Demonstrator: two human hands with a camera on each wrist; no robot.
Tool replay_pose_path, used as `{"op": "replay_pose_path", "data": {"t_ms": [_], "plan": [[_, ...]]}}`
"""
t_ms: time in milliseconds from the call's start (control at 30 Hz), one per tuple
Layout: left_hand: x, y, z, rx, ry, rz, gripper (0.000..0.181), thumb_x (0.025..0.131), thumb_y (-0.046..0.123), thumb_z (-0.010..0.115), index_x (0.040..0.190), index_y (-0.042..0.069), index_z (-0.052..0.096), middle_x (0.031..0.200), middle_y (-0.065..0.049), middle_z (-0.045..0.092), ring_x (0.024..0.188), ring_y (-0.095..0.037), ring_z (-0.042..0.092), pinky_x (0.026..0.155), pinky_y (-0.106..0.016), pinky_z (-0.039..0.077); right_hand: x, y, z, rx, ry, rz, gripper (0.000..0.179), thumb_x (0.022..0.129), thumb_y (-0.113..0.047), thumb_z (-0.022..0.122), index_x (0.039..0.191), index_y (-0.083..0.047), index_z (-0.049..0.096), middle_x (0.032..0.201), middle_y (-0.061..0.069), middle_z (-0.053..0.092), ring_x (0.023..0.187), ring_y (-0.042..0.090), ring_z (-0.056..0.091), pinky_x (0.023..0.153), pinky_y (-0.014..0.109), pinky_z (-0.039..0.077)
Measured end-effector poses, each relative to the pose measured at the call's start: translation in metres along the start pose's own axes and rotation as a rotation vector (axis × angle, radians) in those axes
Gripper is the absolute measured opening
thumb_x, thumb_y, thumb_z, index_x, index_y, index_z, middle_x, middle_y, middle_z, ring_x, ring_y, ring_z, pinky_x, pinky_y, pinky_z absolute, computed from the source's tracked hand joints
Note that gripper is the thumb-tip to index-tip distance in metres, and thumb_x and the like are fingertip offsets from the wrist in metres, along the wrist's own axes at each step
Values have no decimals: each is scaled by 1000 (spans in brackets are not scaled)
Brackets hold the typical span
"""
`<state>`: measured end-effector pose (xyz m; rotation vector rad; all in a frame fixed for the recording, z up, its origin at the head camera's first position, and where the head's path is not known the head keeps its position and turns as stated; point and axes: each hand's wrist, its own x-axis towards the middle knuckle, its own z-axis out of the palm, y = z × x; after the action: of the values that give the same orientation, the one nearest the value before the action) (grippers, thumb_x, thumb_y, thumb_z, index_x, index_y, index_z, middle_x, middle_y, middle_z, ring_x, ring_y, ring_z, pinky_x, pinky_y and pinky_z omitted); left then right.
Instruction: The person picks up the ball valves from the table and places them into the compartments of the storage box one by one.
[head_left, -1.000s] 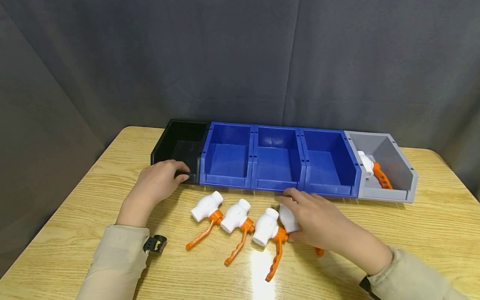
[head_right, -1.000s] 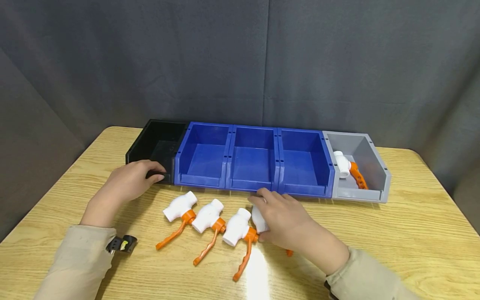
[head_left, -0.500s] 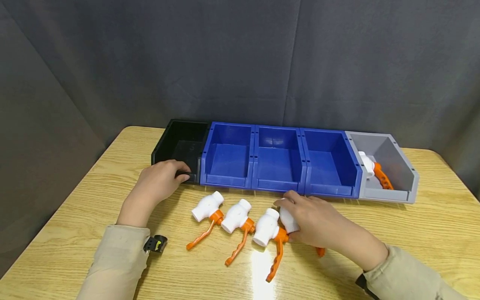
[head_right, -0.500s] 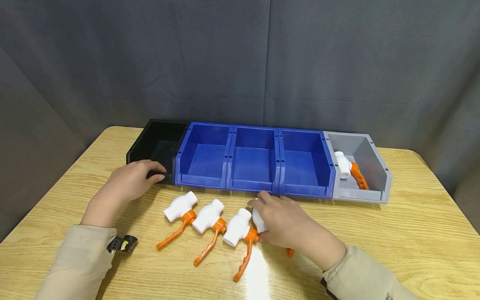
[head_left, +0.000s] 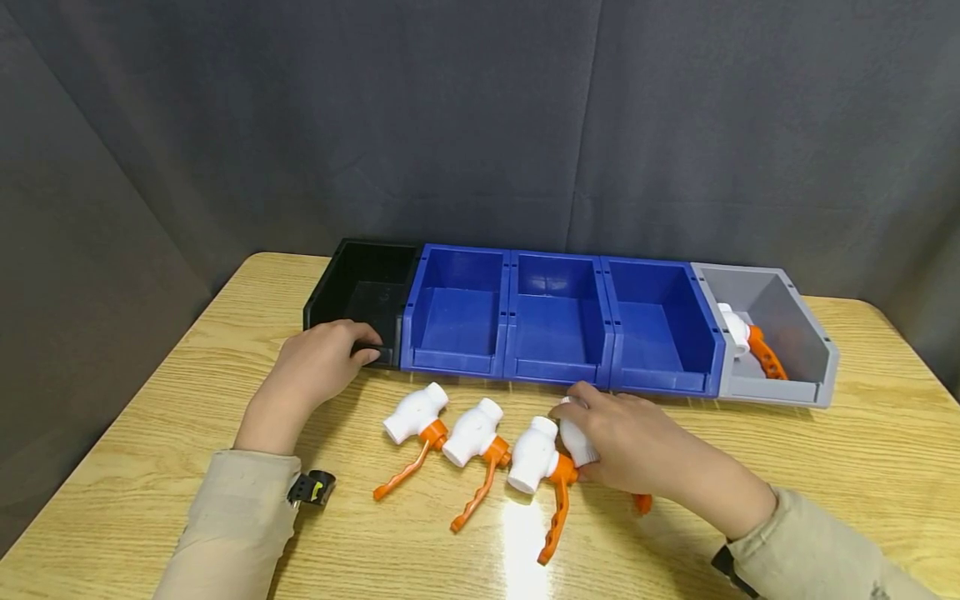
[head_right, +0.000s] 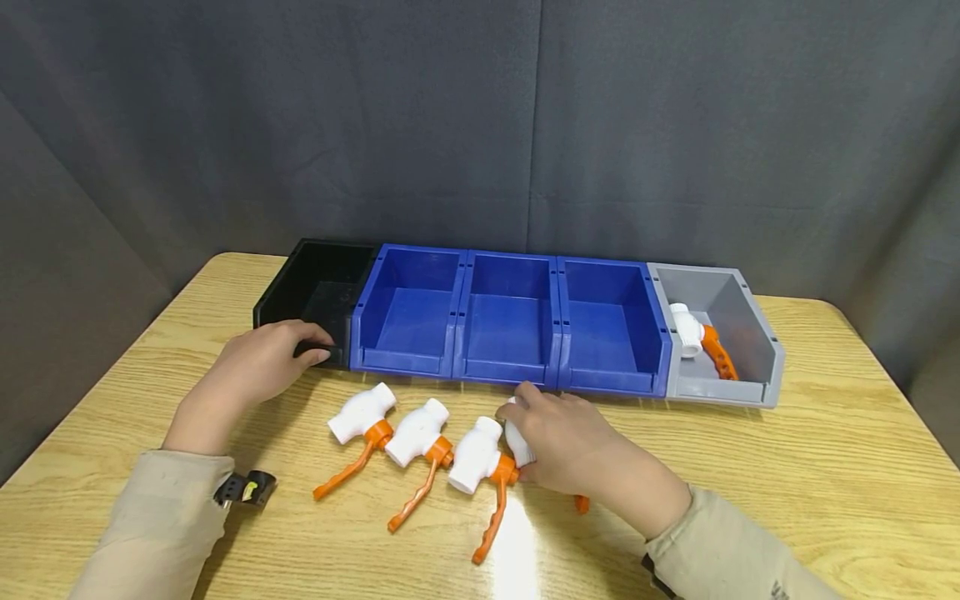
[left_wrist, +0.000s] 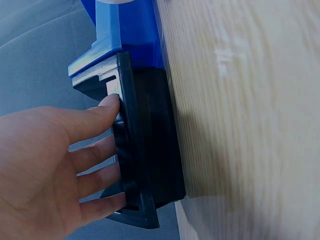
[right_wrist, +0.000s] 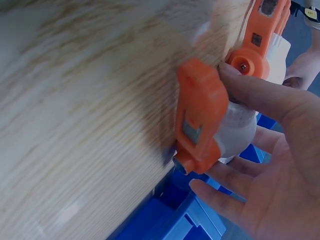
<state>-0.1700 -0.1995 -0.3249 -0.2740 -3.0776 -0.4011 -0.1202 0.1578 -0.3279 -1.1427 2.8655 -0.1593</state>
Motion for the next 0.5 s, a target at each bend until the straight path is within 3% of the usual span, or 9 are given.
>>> {"op": "replay_pose_path", "data": {"t_ms": [500], "plan": [[0,0,-1,5,6,8,22,97,20,66,115,10,72,118,-13,69,110,-35,63,90,-56,49,-4,4,-4,-18,27,-30,61,66,-31,93,118,-12,67,113,9,60,76,17,61,66,37,56]]}}
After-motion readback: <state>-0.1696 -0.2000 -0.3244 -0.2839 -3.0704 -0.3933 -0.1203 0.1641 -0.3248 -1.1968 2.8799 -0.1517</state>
